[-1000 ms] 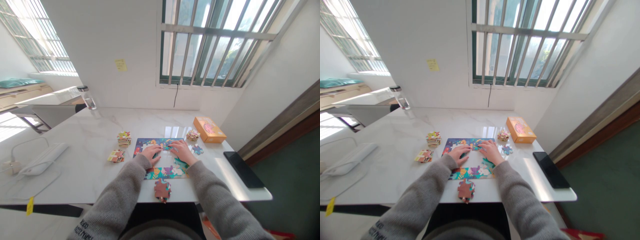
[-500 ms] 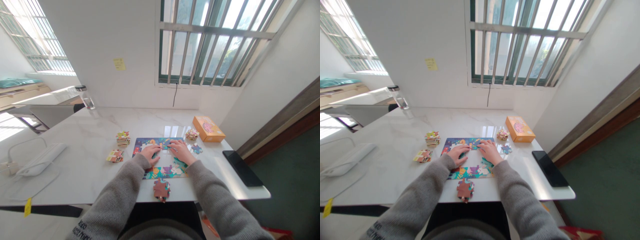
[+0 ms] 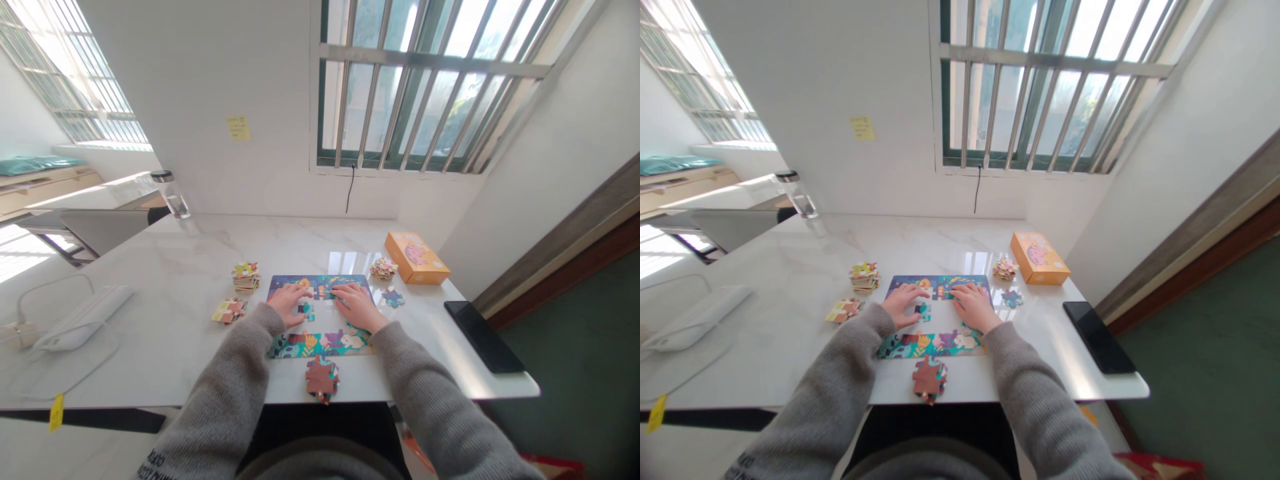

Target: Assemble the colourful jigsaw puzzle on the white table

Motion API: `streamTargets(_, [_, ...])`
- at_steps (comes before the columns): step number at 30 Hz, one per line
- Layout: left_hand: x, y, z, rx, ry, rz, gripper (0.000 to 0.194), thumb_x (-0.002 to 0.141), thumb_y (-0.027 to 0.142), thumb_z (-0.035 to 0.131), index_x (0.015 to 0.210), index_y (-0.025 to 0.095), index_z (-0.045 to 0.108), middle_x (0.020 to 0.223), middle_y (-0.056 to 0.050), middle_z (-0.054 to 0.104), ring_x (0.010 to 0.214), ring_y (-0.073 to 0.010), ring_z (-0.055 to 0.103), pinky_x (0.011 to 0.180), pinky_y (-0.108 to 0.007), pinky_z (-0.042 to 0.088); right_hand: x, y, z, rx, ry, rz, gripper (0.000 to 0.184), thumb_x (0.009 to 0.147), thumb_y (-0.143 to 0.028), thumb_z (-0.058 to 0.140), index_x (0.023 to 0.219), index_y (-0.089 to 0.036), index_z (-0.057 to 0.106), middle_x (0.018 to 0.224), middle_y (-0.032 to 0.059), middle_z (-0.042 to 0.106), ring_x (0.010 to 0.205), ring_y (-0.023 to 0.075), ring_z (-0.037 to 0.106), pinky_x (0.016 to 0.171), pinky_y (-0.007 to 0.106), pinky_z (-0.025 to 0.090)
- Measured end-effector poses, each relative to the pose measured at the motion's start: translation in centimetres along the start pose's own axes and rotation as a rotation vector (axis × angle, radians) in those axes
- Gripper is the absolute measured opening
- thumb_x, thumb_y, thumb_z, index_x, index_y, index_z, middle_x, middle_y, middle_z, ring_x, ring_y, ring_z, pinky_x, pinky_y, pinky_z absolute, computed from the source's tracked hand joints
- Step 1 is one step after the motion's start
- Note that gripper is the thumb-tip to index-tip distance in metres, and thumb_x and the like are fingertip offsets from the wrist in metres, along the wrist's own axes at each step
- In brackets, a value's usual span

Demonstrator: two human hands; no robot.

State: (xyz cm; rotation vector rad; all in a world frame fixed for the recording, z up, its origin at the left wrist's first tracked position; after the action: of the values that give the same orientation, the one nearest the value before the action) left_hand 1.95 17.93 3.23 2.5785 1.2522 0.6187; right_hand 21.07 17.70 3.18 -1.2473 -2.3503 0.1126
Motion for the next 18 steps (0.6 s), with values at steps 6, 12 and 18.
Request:
streamTargets(6, [-0.9, -0.4, 0.0, 0.002, -0.065, -0.014, 0.046, 0.066, 0.022, 0.072, 0.111, 0.028, 0.063, 0.102, -0.003, 0.065, 0.102, -0.0271, 0.057, 0.090, -0.038, 0.045, 0.0, -0.1, -0.1, 0.033, 0.007, -0.003, 0.032, 0.093, -0.023, 0.058, 0.122, -0.025, 0.070, 0.129, 0.0106, 0.067, 0.117, 0.0292, 0.056, 0.101, 0.054, 0.044])
streamTargets(12, [-0.6, -0.2, 0.0, 0.005, -0.065, -0.019, 0.039, 0.063, 0.020, 0.073, 0.100, 0.024, 0.063, 0.094, -0.002, 0.067, 0.093, -0.0252, 0.058, 0.081, -0.034, 0.044, 0.0, 0.0, -0.3, 0.044, -0.027, 0.021, 0.033, 0.092, -0.026, 0.061, 0.124, -0.028, 0.068, 0.137, 0.0084, 0.062, 0.122, 0.0309, 0.053, 0.103, 0.057, 0.041])
streamTargets(18, [0.2, 2.4, -1.2, -0.096, 0.082, 0.056, 0.032, 0.063, 0.017, 0.068, 0.090, 0.022, 0.053, 0.092, -0.002, 0.061, 0.090, -0.0226, 0.057, 0.086, -0.035, 0.046, 0.1, -2.2, -3.2, 0.225, 0.143, -0.041, 0.029, 0.096, -0.025, 0.054, 0.123, -0.026, 0.065, 0.130, 0.0082, 0.064, 0.120, 0.0259, 0.055, 0.105, 0.048, 0.042])
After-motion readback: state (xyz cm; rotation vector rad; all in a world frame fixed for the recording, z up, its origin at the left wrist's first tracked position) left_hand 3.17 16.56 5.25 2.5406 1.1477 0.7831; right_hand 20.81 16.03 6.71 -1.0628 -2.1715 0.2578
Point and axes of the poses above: each hand's wrist, its own x-axis towards the middle knuckle, its own z-axis out of the palm, y = z × x, the point moved 8 cm from there along x, towards the middle knuckle
